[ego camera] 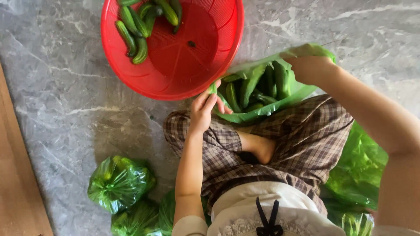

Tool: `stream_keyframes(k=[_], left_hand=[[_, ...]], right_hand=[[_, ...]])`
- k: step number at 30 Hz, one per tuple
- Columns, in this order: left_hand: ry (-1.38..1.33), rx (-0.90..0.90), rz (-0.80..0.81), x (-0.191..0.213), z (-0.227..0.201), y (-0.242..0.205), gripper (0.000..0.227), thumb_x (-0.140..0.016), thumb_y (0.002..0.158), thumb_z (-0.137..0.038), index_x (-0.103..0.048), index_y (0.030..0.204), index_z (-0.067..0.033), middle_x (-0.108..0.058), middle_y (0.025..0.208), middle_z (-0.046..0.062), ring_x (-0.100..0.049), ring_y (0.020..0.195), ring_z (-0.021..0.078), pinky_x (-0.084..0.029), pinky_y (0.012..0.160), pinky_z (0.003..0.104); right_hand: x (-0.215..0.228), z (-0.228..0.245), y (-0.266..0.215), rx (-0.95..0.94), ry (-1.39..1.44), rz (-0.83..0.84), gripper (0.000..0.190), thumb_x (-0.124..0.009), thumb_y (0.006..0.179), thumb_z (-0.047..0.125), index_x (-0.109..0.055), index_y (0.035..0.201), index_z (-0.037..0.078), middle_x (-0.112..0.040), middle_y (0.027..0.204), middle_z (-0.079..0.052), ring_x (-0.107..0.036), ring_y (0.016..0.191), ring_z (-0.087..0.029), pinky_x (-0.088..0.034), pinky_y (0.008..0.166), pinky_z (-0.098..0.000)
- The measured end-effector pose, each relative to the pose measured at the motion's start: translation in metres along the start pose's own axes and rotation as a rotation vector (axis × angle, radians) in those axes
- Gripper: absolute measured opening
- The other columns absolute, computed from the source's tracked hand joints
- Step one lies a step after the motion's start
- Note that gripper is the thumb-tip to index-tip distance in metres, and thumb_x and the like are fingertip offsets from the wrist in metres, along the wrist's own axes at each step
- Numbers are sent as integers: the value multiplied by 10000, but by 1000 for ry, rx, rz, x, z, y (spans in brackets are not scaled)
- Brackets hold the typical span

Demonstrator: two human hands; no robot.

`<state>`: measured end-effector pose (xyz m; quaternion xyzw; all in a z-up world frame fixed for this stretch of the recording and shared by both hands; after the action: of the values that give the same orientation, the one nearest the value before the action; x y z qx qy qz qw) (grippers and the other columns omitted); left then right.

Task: Bagging cucumbers from a red basket into green plastic bags while sitting on the floor.

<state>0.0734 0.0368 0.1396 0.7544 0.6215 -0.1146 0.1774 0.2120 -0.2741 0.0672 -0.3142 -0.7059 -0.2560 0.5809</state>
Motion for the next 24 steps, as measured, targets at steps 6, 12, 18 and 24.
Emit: stream_keyframes(k=[6, 12, 18, 24], left_hand=[[2, -6, -1, -8, 8, -7, 453, -438, 1095, -89, -393, 1524, 51, -671, 745, 248, -762, 724, 428, -657, 720, 483], [-198, 142, 25, -2, 40, -1, 555, -481, 1087, -128, -276, 1602, -95, -673, 1053, 342, -754, 724, 447, -657, 604, 509], [-510, 254, 260, -7, 39, 10, 528, -463, 1073, -46, -339, 1585, -88, -628, 1213, 339, -744, 763, 450, -660, 634, 496], [-673, 388, 610, -11, 42, 11, 860, -702, 1008, -296, -180, 1636, -27, -620, 1274, 189, -736, 955, 356, -612, 847, 389]], right_hand=[[67, 17, -21, -8, -252, -257, 434, -543, 1014, 384, -569, 1423, 238, -605, 764, 68, -648, 675, -165, -551, 907, -338], [38, 9, -13, -331, 358, 550, 582, -494, 1012, 499, -404, 1575, 380, -706, 1233, -215, -738, 1072, -430, -583, 910, -535], [6, 5, 14, -90, 447, 600, 650, -531, 958, 566, -561, 1439, 130, -691, 1294, -302, -685, 1144, -518, -528, 984, -623], [98, 51, 109, -246, 913, 905, 455, -533, 964, 340, -703, 1368, 218, -837, 1250, 12, -783, 1135, -145, -596, 1023, -313]])
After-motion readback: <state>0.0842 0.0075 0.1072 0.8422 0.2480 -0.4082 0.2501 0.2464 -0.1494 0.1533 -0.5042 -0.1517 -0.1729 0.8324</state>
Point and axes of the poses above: each hand's wrist, its own y-axis towards the middle knuckle, its own x-axis out of the back of the hand, z = x × y, the point moved 8 cm from there along y, towards the middle knuckle
